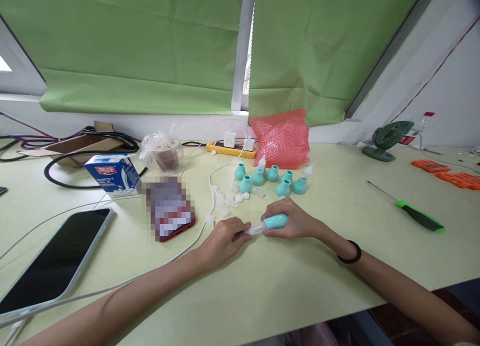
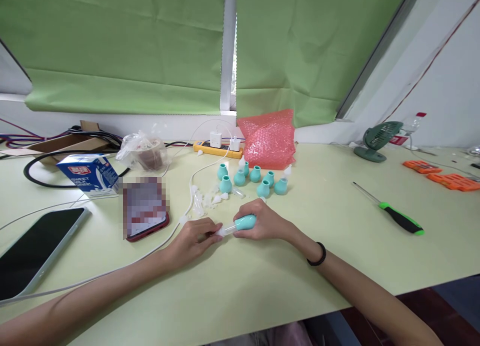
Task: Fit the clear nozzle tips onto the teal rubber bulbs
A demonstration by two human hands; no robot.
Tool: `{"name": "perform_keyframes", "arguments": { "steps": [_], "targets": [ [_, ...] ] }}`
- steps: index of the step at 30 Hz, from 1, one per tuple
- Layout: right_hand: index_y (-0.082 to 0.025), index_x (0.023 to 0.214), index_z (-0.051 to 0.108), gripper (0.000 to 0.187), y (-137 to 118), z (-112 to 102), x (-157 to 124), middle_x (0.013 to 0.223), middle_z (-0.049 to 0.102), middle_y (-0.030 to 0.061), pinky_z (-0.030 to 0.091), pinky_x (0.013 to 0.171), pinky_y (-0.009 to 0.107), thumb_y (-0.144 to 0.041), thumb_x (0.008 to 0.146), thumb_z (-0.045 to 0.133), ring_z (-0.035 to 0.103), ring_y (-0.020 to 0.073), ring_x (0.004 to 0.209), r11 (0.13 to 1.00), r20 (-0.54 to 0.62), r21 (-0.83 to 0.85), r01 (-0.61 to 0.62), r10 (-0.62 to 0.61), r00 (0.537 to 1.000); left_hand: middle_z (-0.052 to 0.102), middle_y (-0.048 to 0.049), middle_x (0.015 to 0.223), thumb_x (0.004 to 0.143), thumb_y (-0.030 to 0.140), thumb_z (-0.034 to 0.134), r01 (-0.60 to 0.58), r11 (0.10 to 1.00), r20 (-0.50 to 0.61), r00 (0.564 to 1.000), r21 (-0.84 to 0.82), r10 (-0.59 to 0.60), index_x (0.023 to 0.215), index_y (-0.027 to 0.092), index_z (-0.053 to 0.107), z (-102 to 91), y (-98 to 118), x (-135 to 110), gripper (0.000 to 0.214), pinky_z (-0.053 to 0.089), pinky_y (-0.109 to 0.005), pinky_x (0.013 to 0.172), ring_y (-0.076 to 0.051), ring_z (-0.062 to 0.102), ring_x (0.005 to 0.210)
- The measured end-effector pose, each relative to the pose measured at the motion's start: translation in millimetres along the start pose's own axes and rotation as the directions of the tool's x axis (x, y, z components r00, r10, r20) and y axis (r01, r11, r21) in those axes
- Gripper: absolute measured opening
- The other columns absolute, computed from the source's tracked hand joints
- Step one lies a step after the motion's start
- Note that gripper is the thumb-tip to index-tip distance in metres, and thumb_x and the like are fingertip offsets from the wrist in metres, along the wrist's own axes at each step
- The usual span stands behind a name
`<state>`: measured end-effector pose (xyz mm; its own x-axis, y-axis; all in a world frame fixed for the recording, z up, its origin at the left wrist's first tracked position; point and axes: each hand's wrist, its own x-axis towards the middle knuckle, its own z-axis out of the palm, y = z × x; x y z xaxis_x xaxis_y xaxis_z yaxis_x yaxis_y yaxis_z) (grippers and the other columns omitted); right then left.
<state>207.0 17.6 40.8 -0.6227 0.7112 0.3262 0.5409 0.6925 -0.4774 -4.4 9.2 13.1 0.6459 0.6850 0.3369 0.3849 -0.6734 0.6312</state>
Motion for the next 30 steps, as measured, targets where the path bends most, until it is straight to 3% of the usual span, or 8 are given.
{"name": "perform_keyframes", "arguments": {
  "steps": [10, 15, 19, 21, 23, 26, 30],
  "targets": [
    [-0.015, 0.072, 0.061, 0.019, -4.9, -1.9, -0.2, 0.063, 0.062, 0.0022, 0.041, 0.054, 0.022, -0.030, 0.060, 0.066, 0.055, 0.0116, 0.056, 1.000, 0.023, 0.005, 0.006, -0.006, 1.000, 0.055, -0.0066, 0.067, 0.083, 0.021, 0.038, -0.166, 0.976, 0.009, 0.986, 0.141, 0.166, 0.084, 0.010, 0.059, 2.7, 0.6, -1.1, 0.024, 0.039, -0.023, 0.056, -0.014, 0.050, 0.063],
    [-0.015, 0.072, 0.063, 0.024, -5.2, -2.1, 0.8, 0.065, 0.064, 0.0032, 0.043, 0.055, 0.023, -0.033, 0.058, 0.067, 0.057, 0.0128, 0.057, 0.996, -0.036, 0.076, -0.050, 0.053, 0.998, 0.062, -0.0110, 0.075, 0.078, 0.021, 0.048, -0.137, 0.991, -0.137, 0.981, -0.004, 0.135, 0.089, 0.006, 0.060, 1.9, 1.0, -0.5, 0.022, 0.044, -0.025, 0.062, -0.015, 0.057, 0.069],
    [-0.014, 0.070, 0.064, 0.027, -4.6, 0.0, 2.3, 0.068, 0.065, 0.0043, 0.045, 0.058, 0.024, -0.035, 0.053, 0.070, 0.058, 0.0144, 0.061, 0.964, -0.002, 0.209, -0.164, 0.168, 0.986, 0.065, -0.0108, 0.079, 0.075, 0.021, 0.052, -0.149, 0.981, -0.211, 0.970, -0.125, 0.120, 0.084, 0.009, 0.063, 1.5, 1.9, -0.9, 0.018, 0.046, -0.025, 0.066, -0.017, 0.059, 0.073],
    [-0.014, 0.069, 0.065, 0.028, -3.9, 2.8, 3.2, 0.067, 0.064, 0.0043, 0.045, 0.054, 0.023, -0.034, 0.051, 0.071, 0.057, 0.0136, 0.058, 0.922, 0.026, 0.286, -0.262, 0.266, 0.964, 0.066, -0.0099, 0.080, 0.073, 0.022, 0.054, -0.105, 0.976, -0.226, 0.972, -0.190, 0.060, 0.082, 0.011, 0.065, 1.3, 1.9, -0.7, 0.018, 0.047, -0.026, 0.066, -0.017, 0.060, 0.074],
    [-0.013, 0.070, 0.064, 0.030, -3.1, 6.3, 3.8, 0.056, 0.061, 0.0020, 0.042, 0.044, 0.020, -0.034, 0.051, 0.071, 0.052, 0.0103, 0.046, 0.850, 0.054, 0.363, -0.382, 0.390, 0.919, 0.067, -0.0093, 0.083, 0.072, 0.025, 0.056, 0.036, 0.955, -0.217, 0.971, -0.295, -0.104, 0.082, 0.012, 0.066, 0.7, 1.6, 0.6, 0.019, 0.048, -0.026, 0.065, -0.018, 0.061, 0.074],
    [-0.011, 0.070, 0.063, 0.030, -2.4, 10.8, 4.2, 0.040, 0.049, -0.0035, 0.034, 0.033, 0.018, -0.035, 0.053, 0.070, 0.042, 0.0061, 0.033, 0.731, 0.093, 0.473, -0.492, 0.514, 0.853, 0.067, -0.0088, 0.085, 0.069, 0.031, 0.059, 0.251, 0.824, -0.126, 0.925, -0.507, -0.359, 0.088, 0.011, 0.065, -1.0, 0.4, 3.8, 0.028, 0.050, -0.027, 0.065, -0.021, 0.062, 0.076],
    [-0.011, 0.068, 0.062, 0.029, -4.0, 12.5, 4.7, 0.039, 0.047, -0.0037, 0.033, 0.032, 0.017, -0.033, 0.052, 0.070, 0.042, 0.0060, 0.032, 0.712, 0.115, 0.481, -0.512, 0.528, 0.842, 0.068, -0.0078, 0.080, 0.065, 0.032, 0.063, 0.313, 0.679, 0.040, 0.922, -0.664, -0.385, 0.086, 0.011, 0.066, -3.9, -2.4, 6.7, 0.030, 0.050, -0.028, 0.067, -0.022, 0.062, 0.077]
  ]
}}
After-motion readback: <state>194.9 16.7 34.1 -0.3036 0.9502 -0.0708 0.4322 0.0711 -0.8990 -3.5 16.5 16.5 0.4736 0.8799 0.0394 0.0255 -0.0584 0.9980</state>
